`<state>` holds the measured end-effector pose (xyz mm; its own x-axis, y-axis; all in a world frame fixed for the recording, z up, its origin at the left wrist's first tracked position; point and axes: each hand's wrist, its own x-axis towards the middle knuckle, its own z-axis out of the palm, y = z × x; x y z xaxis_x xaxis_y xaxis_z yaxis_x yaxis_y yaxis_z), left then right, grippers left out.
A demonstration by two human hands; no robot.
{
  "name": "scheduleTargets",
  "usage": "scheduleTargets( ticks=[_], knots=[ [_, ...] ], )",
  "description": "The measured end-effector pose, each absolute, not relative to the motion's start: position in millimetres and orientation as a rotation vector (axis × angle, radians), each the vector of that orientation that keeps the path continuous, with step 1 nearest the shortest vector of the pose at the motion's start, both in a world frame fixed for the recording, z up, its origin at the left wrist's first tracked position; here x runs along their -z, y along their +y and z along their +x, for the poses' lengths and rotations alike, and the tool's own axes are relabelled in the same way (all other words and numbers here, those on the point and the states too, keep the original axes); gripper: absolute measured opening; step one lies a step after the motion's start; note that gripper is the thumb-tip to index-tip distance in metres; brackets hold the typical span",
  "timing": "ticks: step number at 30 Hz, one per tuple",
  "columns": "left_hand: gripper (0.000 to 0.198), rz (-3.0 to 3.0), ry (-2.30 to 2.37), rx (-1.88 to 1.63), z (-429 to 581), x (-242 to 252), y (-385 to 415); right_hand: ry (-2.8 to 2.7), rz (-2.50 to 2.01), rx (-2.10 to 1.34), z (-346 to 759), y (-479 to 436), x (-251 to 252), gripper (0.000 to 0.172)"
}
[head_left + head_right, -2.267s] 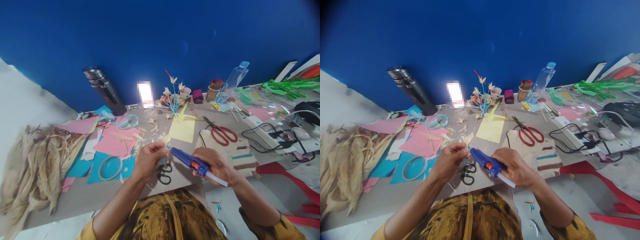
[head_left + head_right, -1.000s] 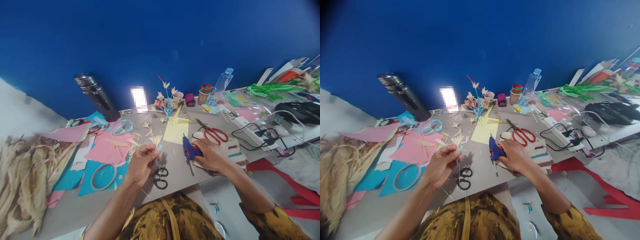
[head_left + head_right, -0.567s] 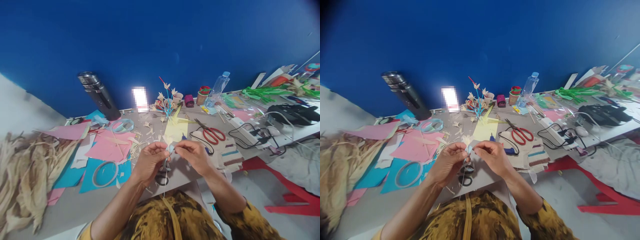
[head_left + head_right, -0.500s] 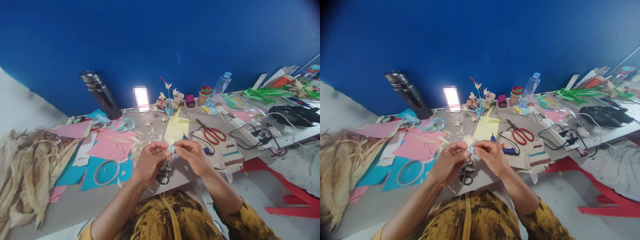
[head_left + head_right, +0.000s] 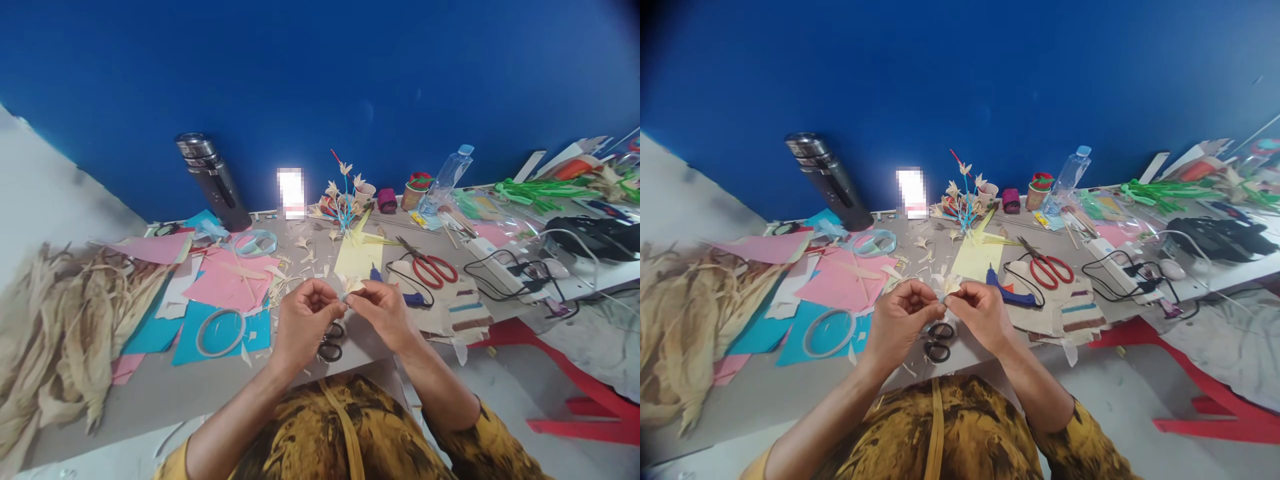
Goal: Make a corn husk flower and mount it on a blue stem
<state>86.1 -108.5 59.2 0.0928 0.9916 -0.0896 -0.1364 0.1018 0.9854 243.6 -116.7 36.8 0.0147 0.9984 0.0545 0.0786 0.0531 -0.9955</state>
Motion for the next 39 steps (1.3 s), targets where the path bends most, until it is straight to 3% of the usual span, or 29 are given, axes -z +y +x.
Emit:
scheduleTargets(
  ticks=[19,26,39],
  knots=[
    [0.015,1.219,1.188,-1.058,89.7,-58.0,-111.8,-1.385,-1.281,-0.613,232.3,-128.6,-39.5,0.02],
    [0.011,1.2,1.169,-1.076,89.3,-57.7,-107.1,-1.343,-1.248,-0.827,230.3,-127.9,-44.7,0.012],
    [0.021,0.876,0.903,-1.244,92.7,-48.4,-102.3,-1.316,-1.271,-0.905,224.3,-128.8,-41.6,0.016]
  ],
)
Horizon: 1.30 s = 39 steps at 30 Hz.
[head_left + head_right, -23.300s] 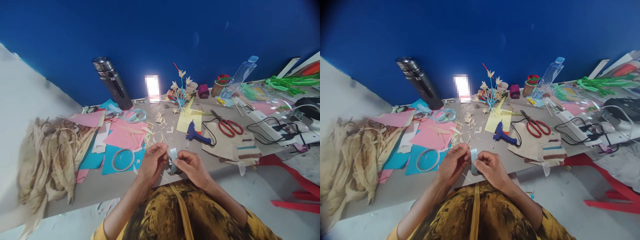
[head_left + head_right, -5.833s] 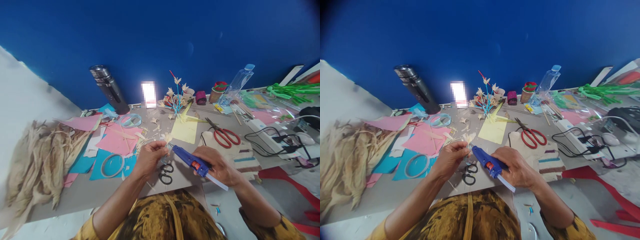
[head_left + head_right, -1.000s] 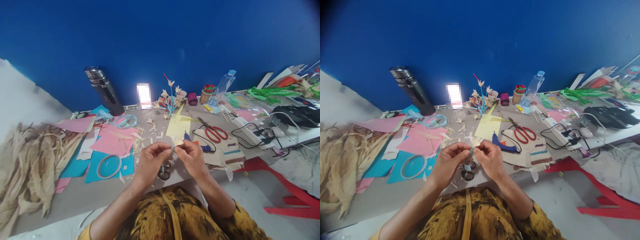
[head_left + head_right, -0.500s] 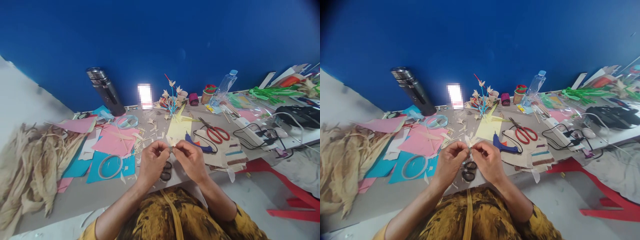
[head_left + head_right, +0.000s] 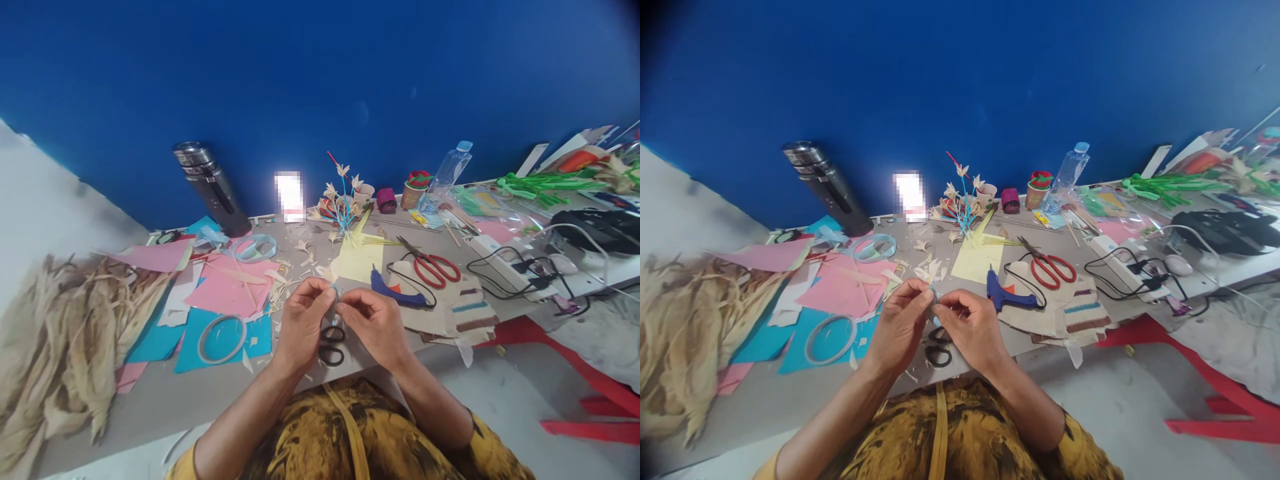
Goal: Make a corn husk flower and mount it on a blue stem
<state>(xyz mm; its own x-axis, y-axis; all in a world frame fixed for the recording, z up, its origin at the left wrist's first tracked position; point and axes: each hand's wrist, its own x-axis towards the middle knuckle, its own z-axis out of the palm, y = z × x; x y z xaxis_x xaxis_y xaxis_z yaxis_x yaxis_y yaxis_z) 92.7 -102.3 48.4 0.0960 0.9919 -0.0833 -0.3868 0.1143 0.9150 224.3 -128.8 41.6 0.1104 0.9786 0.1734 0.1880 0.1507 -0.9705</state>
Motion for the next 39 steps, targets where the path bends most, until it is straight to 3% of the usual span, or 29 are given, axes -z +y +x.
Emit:
scheduleTargets(
  ticks=[7,19,28,39],
  knots=[
    [0.016,0.926,0.871,-1.2,90.4,-42.8,-101.4,-1.194,-1.165,-0.988,221.8,-128.2,-36.2,0.018],
    [0.023,0.735,0.943,-1.047,88.8,-58.4,-98.1,-1.33,-1.264,-0.61,217.2,-130.6,-36.3,0.016],
    [0.02,0.744,1.037,-1.119,95.0,-58.0,-94.9,-1.638,-1.2,0.135,212.0,-127.1,-25.9,0.011],
    [0.02,0.6,0.98,-1.049,90.5,-56.3,-92.6,-1.679,-1.219,0.218,211.8,-126.4,-23.9,0.015]
  ],
)
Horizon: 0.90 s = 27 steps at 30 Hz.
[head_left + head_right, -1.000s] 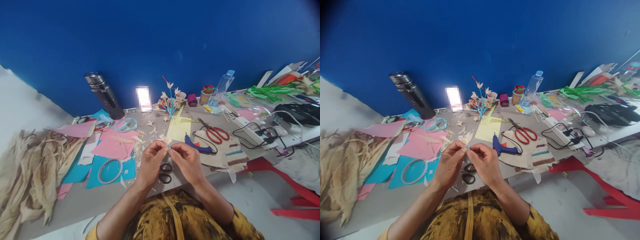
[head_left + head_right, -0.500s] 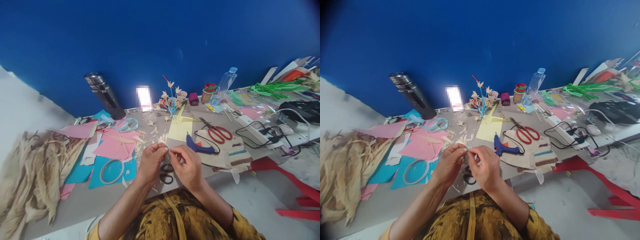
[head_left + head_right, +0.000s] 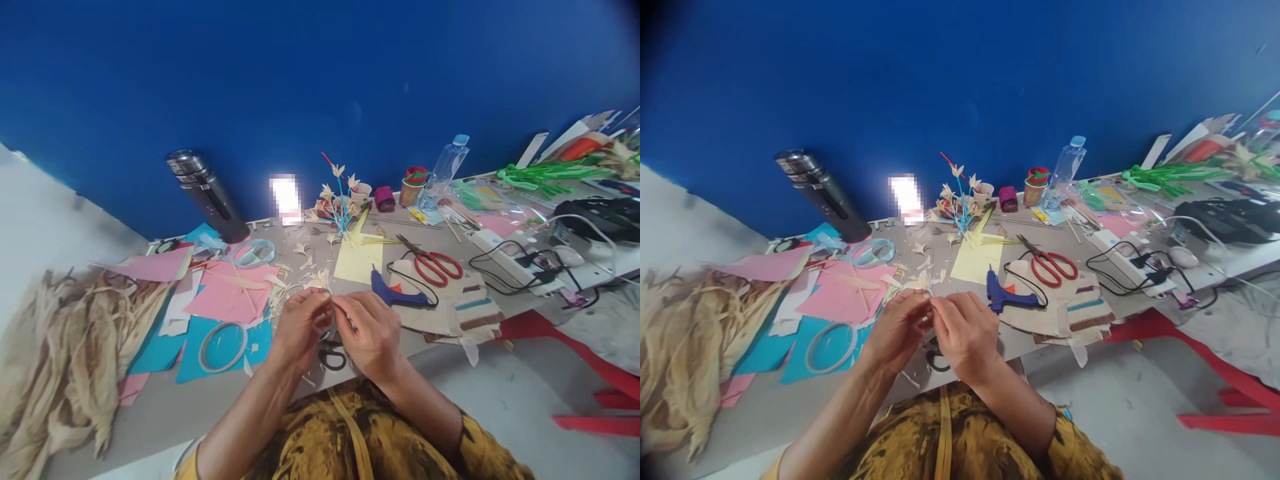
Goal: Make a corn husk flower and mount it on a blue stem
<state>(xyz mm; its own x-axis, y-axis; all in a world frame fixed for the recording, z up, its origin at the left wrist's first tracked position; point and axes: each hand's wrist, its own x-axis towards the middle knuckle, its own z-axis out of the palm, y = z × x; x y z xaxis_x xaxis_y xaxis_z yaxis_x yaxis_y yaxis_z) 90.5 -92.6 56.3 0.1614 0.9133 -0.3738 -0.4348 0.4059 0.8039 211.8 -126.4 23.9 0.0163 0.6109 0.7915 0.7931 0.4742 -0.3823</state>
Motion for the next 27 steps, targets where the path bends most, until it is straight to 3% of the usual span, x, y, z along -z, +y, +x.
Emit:
scheduleTargets(
  ticks=[11,21,27],
  knots=[
    [0.025,0.643,0.966,-1.106,87.8,-54.7,-99.7,-1.739,-1.295,0.173,213.0,-126.8,-20.7,0.018],
    [0.035,0.586,0.983,-1.052,87.0,-56.0,-97.3,-1.474,-1.267,-0.537,226.5,-132.6,-20.5,0.012],
    [0.031,0.689,0.978,-1.078,87.3,-52.1,-94.6,-1.457,-1.232,-0.684,230.6,-136.0,-19.9,0.011]
  ],
)
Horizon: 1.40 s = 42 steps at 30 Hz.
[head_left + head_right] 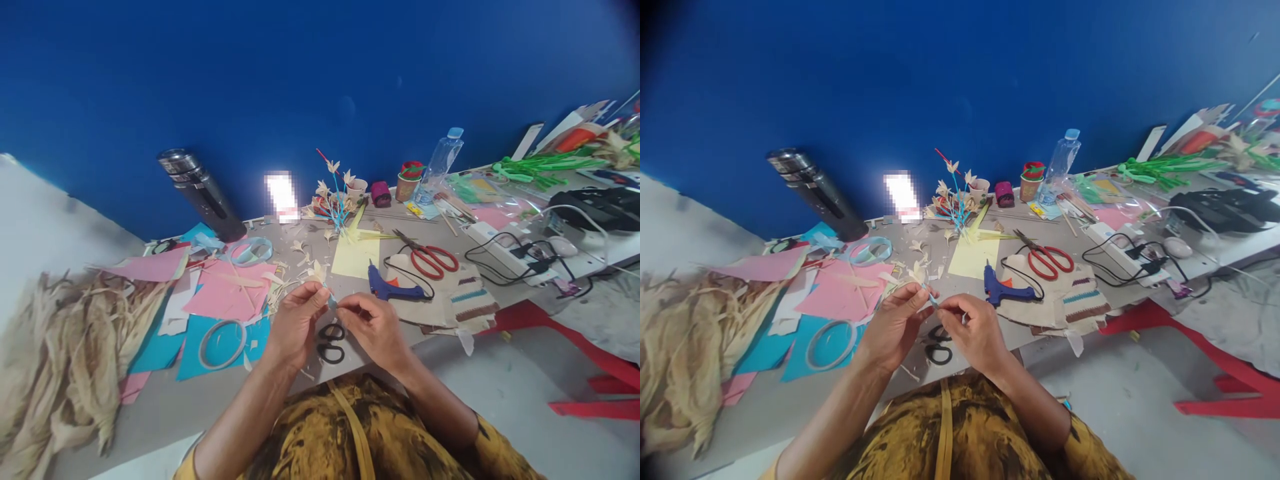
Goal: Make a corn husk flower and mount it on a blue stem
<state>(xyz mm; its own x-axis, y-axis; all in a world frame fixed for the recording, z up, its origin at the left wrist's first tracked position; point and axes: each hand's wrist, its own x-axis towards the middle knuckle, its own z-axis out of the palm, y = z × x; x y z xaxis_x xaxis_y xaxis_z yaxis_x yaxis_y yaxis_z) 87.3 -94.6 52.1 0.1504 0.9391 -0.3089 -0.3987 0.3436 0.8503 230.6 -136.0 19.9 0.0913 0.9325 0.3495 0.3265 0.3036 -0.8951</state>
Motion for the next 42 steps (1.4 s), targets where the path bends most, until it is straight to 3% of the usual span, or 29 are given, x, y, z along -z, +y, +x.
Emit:
scheduleTargets(
  ticks=[5,11,21,35,42],
  knots=[
    [0.027,0.756,0.967,-1.128,87.6,-49.0,-93.5,-1.375,-1.258,-0.753,228.3,-137.1,-22.1,0.013],
    [0.029,0.728,0.995,-1.124,87.6,-51.3,-94.0,-1.412,-1.282,-0.568,227.2,-137.6,-22.1,0.015],
    [0.026,0.805,0.984,-1.065,86.7,-54.9,-92.0,-1.358,-1.199,-0.75,227.4,-127.3,-34.5,0.012],
    [0.029,0.587,0.887,-0.822,84.7,-52.2,-91.3,-0.871,-1.011,-1.393,232.2,-121.5,-18.3,0.034],
    [0.026,0.677,0.976,-0.926,88.5,-50.9,-96.3,-1.007,-1.189,-1.145,228.2,-124.7,-26.5,0.023]
  ],
)
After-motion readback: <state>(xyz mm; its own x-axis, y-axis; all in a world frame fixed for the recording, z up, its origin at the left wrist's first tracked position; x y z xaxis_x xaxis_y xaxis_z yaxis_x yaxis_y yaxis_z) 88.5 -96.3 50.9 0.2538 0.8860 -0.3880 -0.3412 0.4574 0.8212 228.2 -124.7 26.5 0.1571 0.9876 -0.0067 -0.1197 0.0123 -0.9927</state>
